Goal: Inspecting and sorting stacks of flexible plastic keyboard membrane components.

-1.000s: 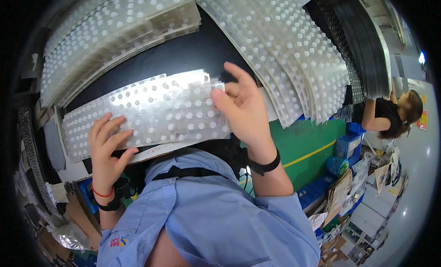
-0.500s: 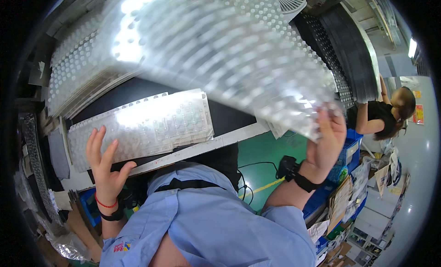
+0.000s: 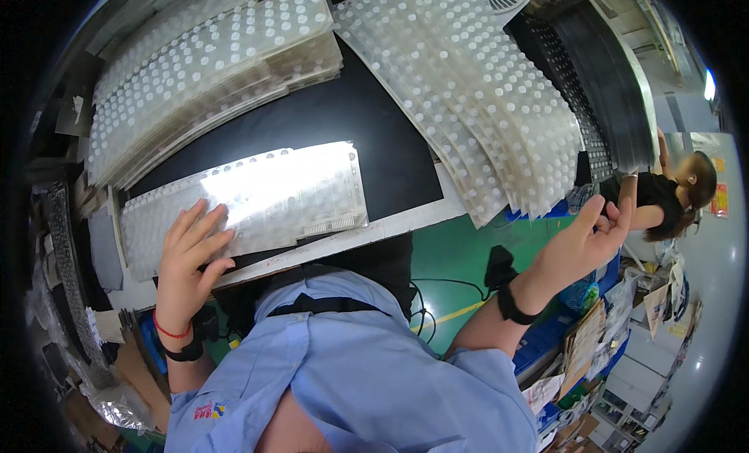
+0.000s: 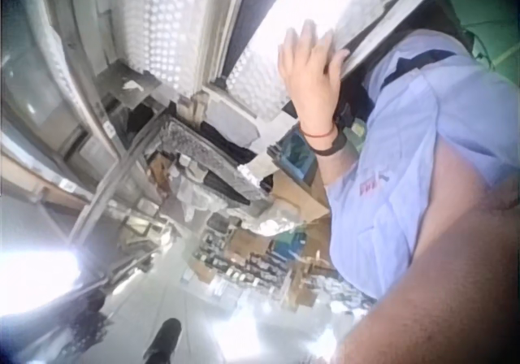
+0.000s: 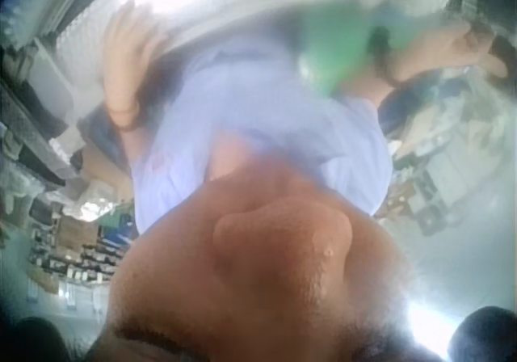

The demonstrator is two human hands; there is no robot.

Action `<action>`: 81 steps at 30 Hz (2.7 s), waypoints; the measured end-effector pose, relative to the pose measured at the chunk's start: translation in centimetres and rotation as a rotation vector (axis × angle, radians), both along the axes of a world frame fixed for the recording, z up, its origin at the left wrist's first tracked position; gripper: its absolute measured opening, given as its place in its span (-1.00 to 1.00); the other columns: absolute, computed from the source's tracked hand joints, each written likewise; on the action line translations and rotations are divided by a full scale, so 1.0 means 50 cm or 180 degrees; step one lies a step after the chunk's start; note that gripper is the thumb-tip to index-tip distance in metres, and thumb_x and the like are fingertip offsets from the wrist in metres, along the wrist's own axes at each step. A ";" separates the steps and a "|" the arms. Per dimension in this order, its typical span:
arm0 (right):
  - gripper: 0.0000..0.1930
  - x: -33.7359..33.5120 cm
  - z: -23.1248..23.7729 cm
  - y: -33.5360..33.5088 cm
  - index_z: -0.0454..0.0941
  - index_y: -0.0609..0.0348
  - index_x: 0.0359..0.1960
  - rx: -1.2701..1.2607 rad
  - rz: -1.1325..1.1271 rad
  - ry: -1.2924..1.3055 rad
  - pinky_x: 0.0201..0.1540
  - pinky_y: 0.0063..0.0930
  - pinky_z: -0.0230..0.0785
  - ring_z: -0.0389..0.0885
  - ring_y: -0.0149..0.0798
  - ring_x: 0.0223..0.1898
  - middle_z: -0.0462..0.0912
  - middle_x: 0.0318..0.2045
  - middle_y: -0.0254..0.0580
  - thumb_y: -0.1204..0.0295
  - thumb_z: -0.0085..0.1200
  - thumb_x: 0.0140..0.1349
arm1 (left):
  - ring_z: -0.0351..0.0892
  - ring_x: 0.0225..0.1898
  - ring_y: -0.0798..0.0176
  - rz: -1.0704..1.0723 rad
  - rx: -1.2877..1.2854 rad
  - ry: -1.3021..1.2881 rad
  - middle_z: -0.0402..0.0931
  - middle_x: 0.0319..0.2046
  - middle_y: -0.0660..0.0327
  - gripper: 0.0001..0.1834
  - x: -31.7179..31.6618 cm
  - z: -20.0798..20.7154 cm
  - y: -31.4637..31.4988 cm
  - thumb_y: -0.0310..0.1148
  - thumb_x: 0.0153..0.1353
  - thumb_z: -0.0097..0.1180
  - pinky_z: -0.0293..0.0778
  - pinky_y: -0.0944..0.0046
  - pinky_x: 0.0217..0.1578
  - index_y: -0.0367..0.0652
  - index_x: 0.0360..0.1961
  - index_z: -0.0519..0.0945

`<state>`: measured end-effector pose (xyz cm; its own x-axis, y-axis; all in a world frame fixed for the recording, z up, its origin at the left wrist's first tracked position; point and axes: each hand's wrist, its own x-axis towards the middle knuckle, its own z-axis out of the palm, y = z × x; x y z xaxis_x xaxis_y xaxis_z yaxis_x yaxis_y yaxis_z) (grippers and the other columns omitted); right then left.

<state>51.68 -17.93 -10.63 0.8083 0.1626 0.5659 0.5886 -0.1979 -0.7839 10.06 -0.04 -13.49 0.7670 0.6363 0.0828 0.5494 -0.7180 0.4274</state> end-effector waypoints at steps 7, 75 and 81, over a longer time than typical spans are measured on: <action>-0.49 -0.192 -0.058 0.158 0.48 0.24 0.08 -0.1517 0.2850 -0.0942 0.04 -0.41 0.39 0.45 -0.12 0.15 0.47 0.13 -0.01 0.42 0.31 0.06 | 0.57 -0.04 0.02 0.0116 0.0323 -0.0367 0.62 -0.24 0.18 -0.79 -0.014 0.017 0.013 -0.37 0.04 0.25 0.32 -0.04 0.13 -0.17 -0.26 0.64; -0.67 -0.255 -0.125 0.223 0.54 0.23 -0.52 -0.0857 0.2871 0.3419 -0.65 -0.69 0.21 0.45 -0.57 -0.65 0.59 -0.59 -0.30 0.26 0.06 0.35 | 0.25 -0.02 -0.03 0.0921 0.0624 -0.0092 0.29 -0.08 0.04 -0.45 0.020 -0.010 0.038 -0.36 0.00 0.33 0.22 0.09 0.06 -0.16 0.05 0.43; -0.76 -0.254 -0.134 0.218 0.52 0.23 -0.49 -0.0751 0.2994 0.3249 -0.65 -0.71 0.20 0.46 -0.59 -0.65 0.59 -0.60 -0.31 0.38 0.07 0.33 | 0.25 0.00 -0.04 0.1016 0.0567 -0.0015 0.29 -0.07 0.04 -0.45 0.022 -0.009 0.038 -0.36 0.01 0.32 0.22 0.09 0.07 -0.16 0.06 0.44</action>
<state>38.96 -7.03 -17.31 0.3780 0.8718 -0.3116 -0.2273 -0.2389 -0.9441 11.18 1.88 -13.94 0.5316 0.8188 0.2170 0.7562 -0.5741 0.3140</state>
